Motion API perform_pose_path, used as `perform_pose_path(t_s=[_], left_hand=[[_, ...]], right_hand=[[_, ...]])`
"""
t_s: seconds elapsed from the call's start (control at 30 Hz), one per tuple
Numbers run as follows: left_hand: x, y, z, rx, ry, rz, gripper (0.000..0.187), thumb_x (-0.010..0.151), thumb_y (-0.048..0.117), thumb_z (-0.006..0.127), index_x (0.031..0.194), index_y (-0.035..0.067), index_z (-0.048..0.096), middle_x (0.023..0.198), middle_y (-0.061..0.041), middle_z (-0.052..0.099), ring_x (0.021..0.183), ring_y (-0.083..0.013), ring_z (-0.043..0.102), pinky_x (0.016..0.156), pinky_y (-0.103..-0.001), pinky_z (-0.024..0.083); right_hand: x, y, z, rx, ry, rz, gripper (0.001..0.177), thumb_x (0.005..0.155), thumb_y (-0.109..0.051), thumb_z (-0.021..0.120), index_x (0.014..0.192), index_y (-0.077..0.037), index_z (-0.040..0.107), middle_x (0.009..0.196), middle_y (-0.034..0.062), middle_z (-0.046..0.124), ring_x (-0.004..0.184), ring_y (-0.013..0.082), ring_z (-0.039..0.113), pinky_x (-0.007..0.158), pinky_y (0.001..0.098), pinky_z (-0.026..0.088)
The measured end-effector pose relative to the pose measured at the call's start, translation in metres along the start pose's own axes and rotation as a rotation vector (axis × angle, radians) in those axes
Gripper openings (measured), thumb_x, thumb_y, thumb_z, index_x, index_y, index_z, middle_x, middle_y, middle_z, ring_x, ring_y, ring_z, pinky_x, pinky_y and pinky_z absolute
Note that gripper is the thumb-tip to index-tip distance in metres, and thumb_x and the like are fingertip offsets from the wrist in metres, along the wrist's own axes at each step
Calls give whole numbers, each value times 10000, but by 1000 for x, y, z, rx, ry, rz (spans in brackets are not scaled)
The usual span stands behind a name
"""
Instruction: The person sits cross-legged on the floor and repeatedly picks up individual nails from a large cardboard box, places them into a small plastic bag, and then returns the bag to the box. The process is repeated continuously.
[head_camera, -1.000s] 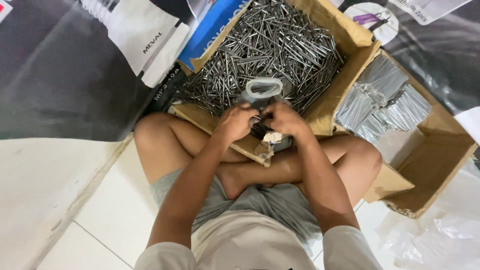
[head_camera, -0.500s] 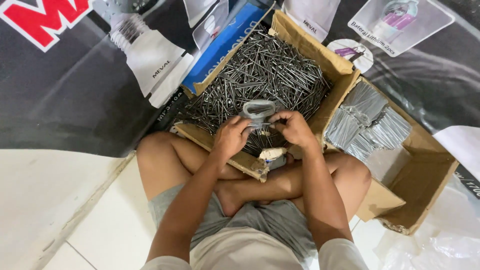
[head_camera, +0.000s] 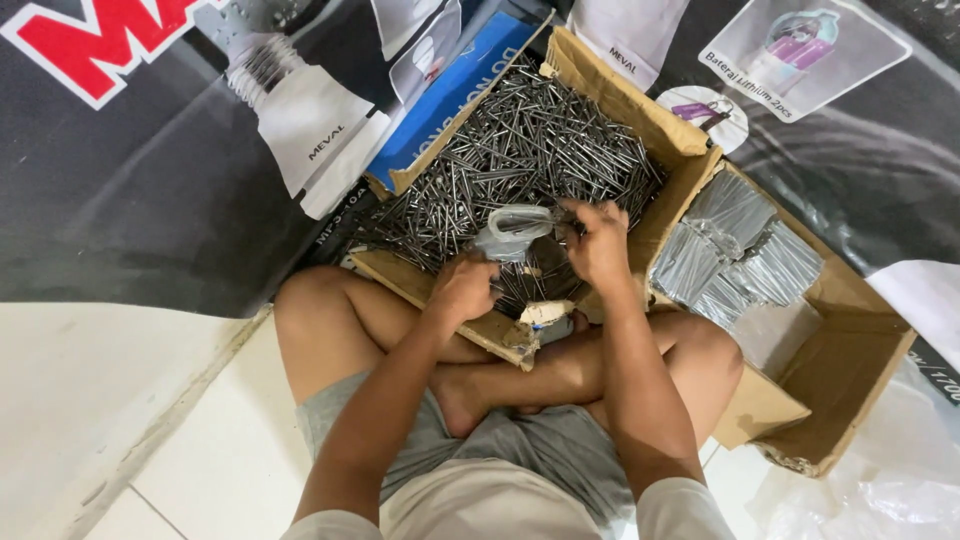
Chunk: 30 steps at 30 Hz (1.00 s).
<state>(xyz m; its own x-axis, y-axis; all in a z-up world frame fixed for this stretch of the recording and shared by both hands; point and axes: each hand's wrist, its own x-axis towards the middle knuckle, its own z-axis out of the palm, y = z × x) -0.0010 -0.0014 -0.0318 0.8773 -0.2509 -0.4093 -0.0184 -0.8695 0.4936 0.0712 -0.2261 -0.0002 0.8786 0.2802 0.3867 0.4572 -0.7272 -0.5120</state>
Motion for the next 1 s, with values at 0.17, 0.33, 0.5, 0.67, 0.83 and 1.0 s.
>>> perform_pose_path(t_s=[0.17,0.33,0.5,0.67,0.83,1.0], left_hand=[[-6,11,-9,-111,-151,-122,351,852,205,602,1183,120,684,1132,-162,681,1101,-354,626,882,-508,516],[10,-2,9,132,-203,-32,276,847,244,587,1038,99,726,1045,-142,707,1072,-340,642,890,-486,516],[15,-4,8,185,-264,20,325,857,187,511,1084,62,706,1110,-184,678,1084,-380,616,905,-511,495],[-3,17,-21,56,-253,-66,375,871,167,491,1140,-53,634,1134,-258,646,1073,-423,616,891,-531,512],[-22,31,-37,-17,-288,-117,398,893,143,445,1168,-87,618,1173,-244,648,1124,-407,601,940,-507,502],[-25,36,-47,-25,-260,-89,357,904,116,464,1147,-82,635,1159,-245,653,1122,-389,614,956,-488,504]], right_hand=[[6,-18,1,-34,-2,-39,470,673,-113,787,1126,-200,696,825,54,690,891,278,582,866,408,362],[8,-12,19,-89,-5,-51,404,718,-185,793,1108,-240,702,787,8,698,881,222,581,910,394,341],[1,7,44,-125,-33,-38,422,679,-169,791,1083,-245,695,760,-6,682,893,197,586,903,373,359],[8,-11,7,-99,-99,-2,412,688,-153,768,1081,-249,692,735,15,675,867,227,602,878,386,374],[11,-29,-11,-130,-193,-11,374,709,-171,737,1071,-244,674,714,62,658,864,269,603,869,405,381],[27,-42,-7,-399,-235,-138,318,741,-182,643,1049,-258,665,711,3,660,877,210,598,865,385,369]])
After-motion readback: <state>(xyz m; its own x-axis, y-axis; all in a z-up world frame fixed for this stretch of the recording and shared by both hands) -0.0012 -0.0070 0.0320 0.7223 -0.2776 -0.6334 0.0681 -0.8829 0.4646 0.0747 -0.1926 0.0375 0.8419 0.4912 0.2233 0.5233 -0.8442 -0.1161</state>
